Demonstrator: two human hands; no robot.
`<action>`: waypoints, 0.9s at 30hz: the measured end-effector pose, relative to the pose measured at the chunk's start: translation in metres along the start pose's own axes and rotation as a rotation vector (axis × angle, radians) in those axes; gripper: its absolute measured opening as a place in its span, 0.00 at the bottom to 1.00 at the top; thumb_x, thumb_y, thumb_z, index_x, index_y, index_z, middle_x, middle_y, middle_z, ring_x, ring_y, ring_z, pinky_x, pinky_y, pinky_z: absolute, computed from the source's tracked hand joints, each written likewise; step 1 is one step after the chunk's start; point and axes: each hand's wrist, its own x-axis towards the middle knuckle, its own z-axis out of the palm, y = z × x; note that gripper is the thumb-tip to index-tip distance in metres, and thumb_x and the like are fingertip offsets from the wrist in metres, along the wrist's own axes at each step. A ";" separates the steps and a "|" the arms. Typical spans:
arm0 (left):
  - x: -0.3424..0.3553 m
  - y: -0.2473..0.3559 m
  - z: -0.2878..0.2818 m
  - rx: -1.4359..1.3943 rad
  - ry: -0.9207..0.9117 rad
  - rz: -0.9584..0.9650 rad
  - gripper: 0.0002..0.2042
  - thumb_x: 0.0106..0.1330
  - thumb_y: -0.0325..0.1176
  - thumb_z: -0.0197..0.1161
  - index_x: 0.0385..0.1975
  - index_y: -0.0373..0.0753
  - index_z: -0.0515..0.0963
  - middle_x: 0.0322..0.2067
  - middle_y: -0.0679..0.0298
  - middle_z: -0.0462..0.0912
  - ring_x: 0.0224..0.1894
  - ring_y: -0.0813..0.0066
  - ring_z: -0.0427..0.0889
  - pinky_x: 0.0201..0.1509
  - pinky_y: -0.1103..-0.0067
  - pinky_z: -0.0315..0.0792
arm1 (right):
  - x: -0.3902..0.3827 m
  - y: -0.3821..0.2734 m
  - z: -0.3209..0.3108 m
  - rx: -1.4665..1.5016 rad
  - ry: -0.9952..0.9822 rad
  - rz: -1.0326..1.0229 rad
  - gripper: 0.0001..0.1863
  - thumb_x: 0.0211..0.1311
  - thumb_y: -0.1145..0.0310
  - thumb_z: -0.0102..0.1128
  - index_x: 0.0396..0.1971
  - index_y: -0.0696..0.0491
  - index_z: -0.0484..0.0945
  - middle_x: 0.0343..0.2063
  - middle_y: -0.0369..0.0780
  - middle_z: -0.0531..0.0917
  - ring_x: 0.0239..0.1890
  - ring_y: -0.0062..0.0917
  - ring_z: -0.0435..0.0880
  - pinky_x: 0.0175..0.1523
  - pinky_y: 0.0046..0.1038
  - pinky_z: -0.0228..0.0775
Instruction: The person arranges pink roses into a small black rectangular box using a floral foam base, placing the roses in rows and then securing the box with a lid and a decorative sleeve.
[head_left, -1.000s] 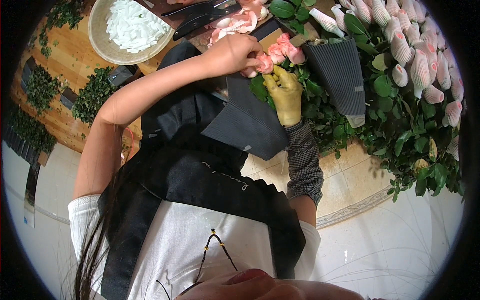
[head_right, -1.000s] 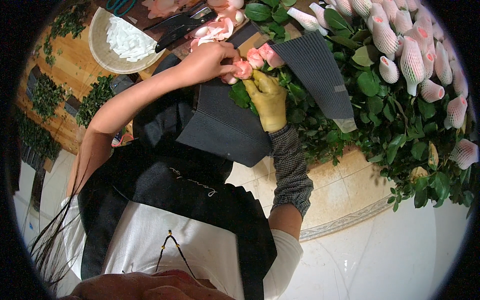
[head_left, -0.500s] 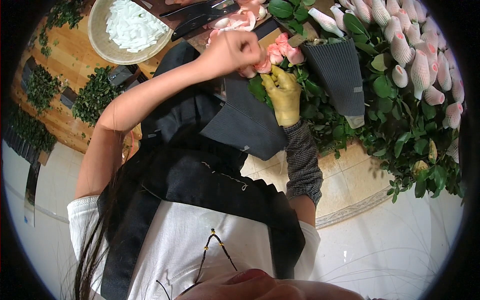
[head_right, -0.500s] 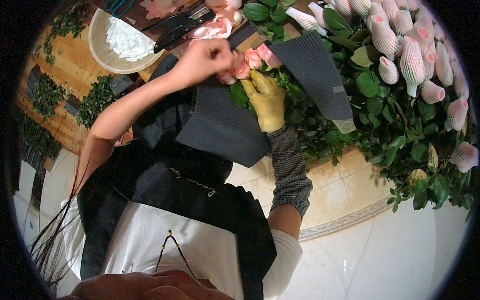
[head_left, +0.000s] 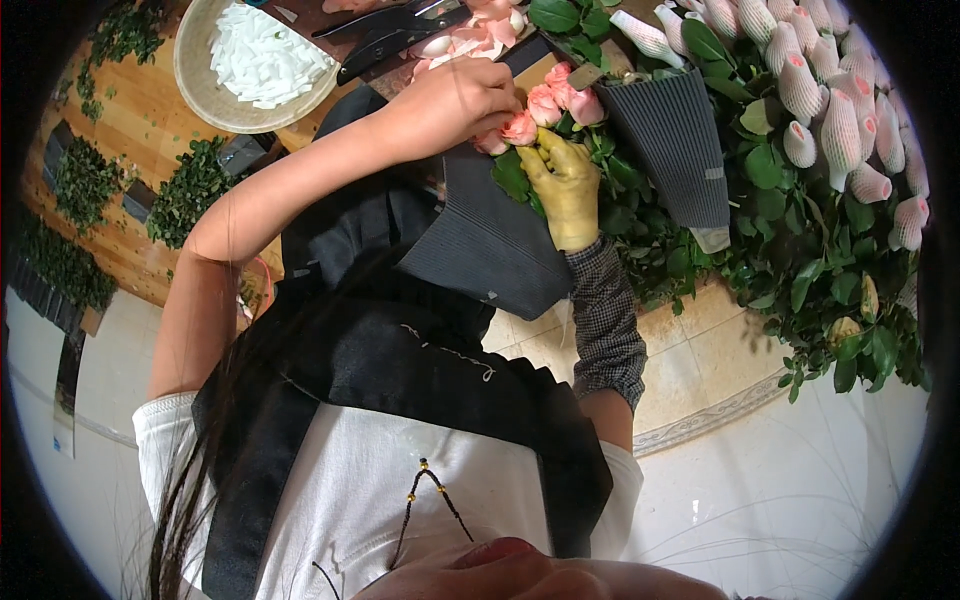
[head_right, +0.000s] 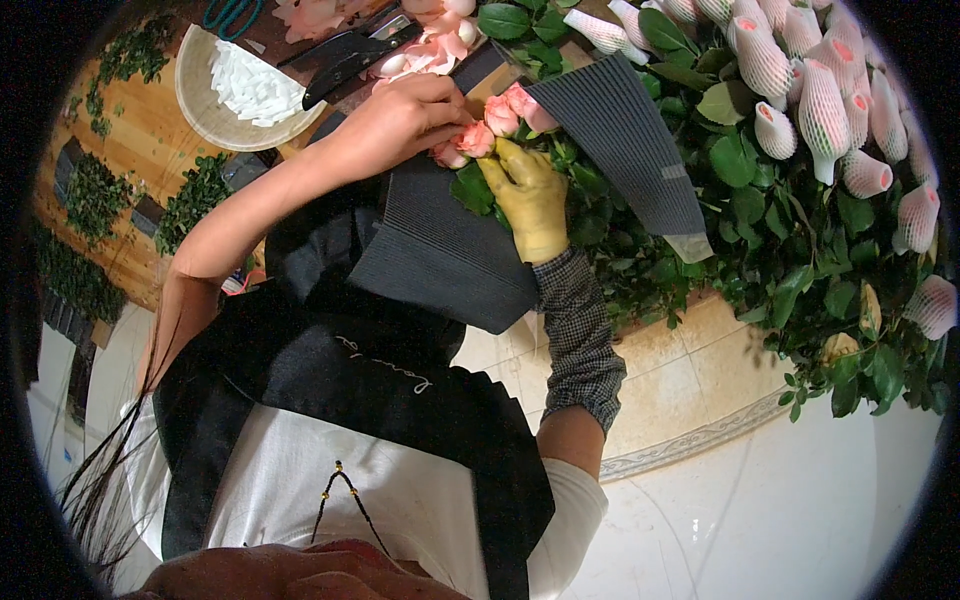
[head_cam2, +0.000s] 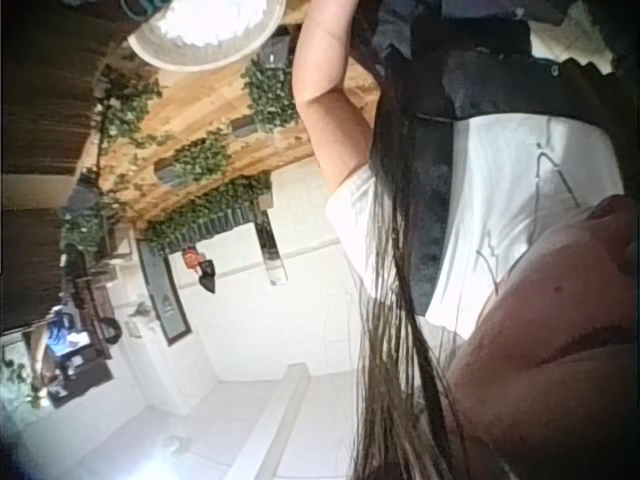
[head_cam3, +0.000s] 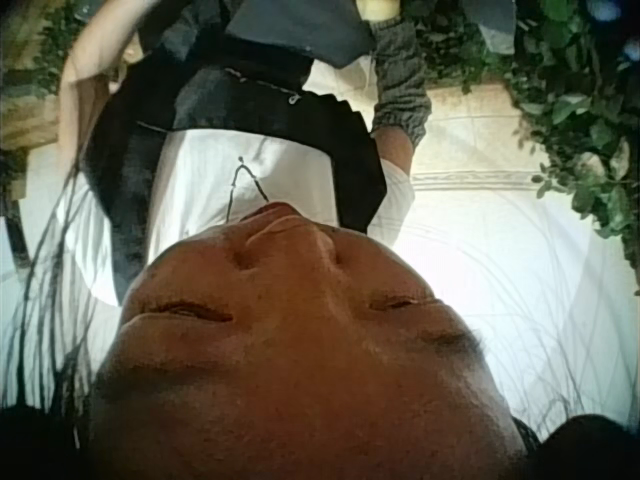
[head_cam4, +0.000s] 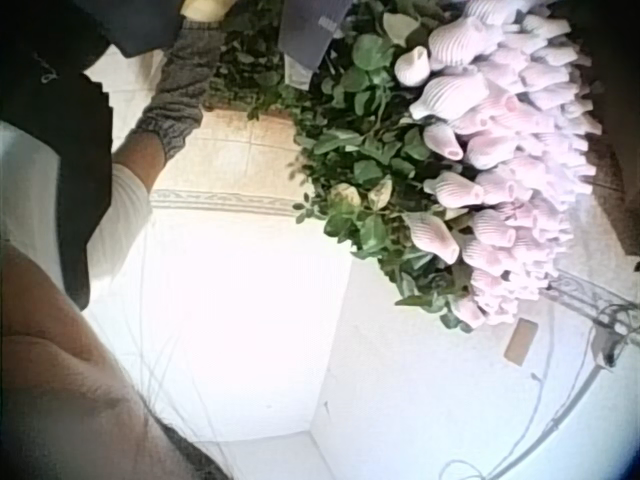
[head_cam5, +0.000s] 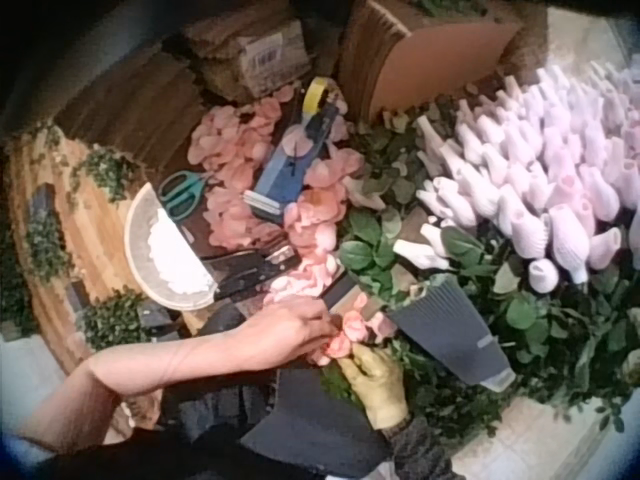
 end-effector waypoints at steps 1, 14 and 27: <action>0.000 -0.001 0.000 0.001 -0.001 0.001 0.07 0.59 0.31 0.67 0.34 0.36 0.82 0.35 0.63 0.80 0.40 0.61 0.82 0.44 0.69 0.77 | 0.000 0.000 0.000 0.001 0.001 0.000 0.15 0.55 0.67 0.73 0.42 0.54 0.84 0.25 0.39 0.83 0.31 0.32 0.79 0.40 0.32 0.73; -0.005 -0.006 -0.019 0.408 0.190 -0.217 0.10 0.66 0.36 0.63 0.33 0.35 0.80 0.31 0.58 0.83 0.32 0.52 0.83 0.35 0.64 0.76 | 0.000 0.008 0.006 -0.057 0.044 -0.135 0.15 0.55 0.64 0.72 0.42 0.51 0.83 0.25 0.39 0.83 0.30 0.34 0.81 0.37 0.35 0.75; 0.016 -0.007 -0.012 0.327 -0.316 0.356 0.16 0.54 0.42 0.72 0.37 0.41 0.81 0.40 0.63 0.73 0.45 0.62 0.73 0.50 0.68 0.69 | 0.001 -0.018 -0.024 -0.387 0.197 -0.150 0.15 0.61 0.51 0.64 0.31 0.48 0.79 0.22 0.40 0.85 0.25 0.35 0.85 0.32 0.37 0.77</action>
